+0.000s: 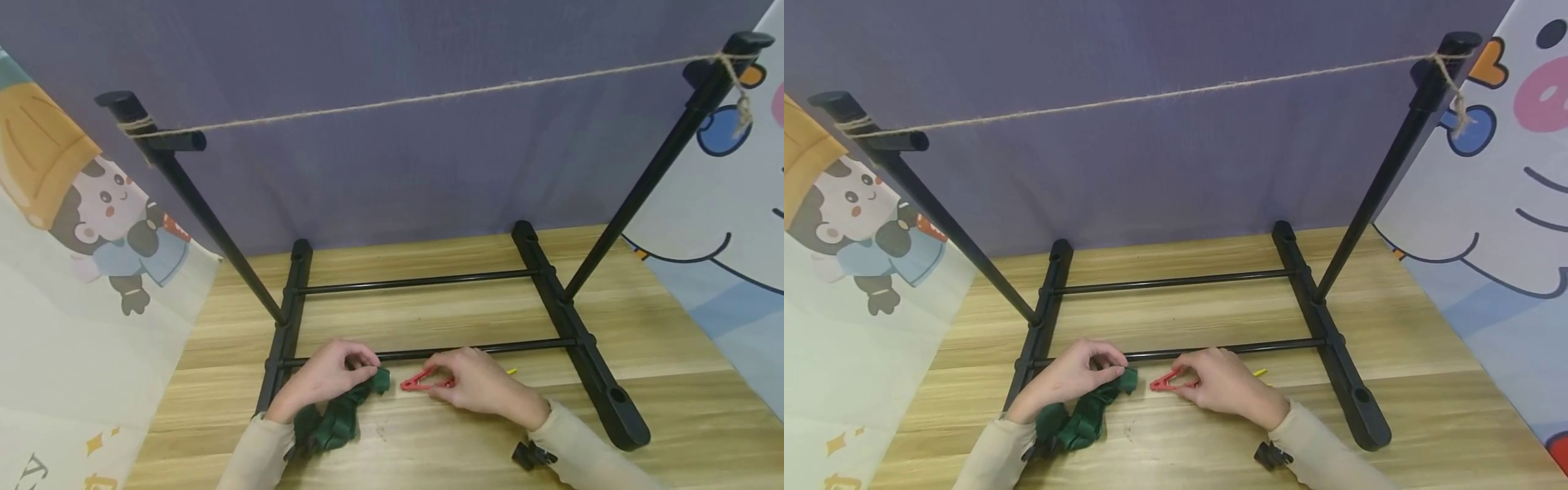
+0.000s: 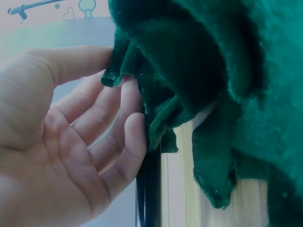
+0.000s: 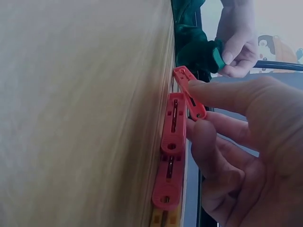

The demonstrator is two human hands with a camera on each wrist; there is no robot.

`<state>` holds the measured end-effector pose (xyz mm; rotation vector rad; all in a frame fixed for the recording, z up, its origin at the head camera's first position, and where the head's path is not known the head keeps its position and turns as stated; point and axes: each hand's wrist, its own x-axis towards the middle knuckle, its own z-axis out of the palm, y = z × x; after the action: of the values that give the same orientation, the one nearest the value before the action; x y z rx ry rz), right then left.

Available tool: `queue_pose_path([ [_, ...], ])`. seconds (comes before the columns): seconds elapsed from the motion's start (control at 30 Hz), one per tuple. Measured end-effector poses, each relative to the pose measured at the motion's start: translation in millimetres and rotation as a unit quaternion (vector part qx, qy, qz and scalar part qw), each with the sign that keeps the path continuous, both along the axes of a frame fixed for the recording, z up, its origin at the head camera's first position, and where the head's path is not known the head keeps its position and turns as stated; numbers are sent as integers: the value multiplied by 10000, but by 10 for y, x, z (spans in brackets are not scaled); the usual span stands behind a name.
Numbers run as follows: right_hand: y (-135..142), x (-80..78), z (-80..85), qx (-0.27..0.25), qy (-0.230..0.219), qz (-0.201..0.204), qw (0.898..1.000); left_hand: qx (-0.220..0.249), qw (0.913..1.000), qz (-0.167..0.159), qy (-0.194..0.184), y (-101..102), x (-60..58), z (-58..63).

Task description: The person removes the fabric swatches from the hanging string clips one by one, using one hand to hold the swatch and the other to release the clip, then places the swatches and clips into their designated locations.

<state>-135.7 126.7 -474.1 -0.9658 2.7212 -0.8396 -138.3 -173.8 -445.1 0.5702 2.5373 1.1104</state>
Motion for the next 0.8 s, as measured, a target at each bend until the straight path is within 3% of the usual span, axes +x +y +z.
queue_pose_path([
  [0.17,-2,12,-13,258,249,-26,9994,-164,9998,-22,-70,10,12,-11],
  [0.47,17,14,-26,192,24,81,9998,-333,9994,-101,64,24,30,0],
  [0.8,57,33,-39,264,115,75,9996,-518,9983,-234,134,17,66,-29],
])
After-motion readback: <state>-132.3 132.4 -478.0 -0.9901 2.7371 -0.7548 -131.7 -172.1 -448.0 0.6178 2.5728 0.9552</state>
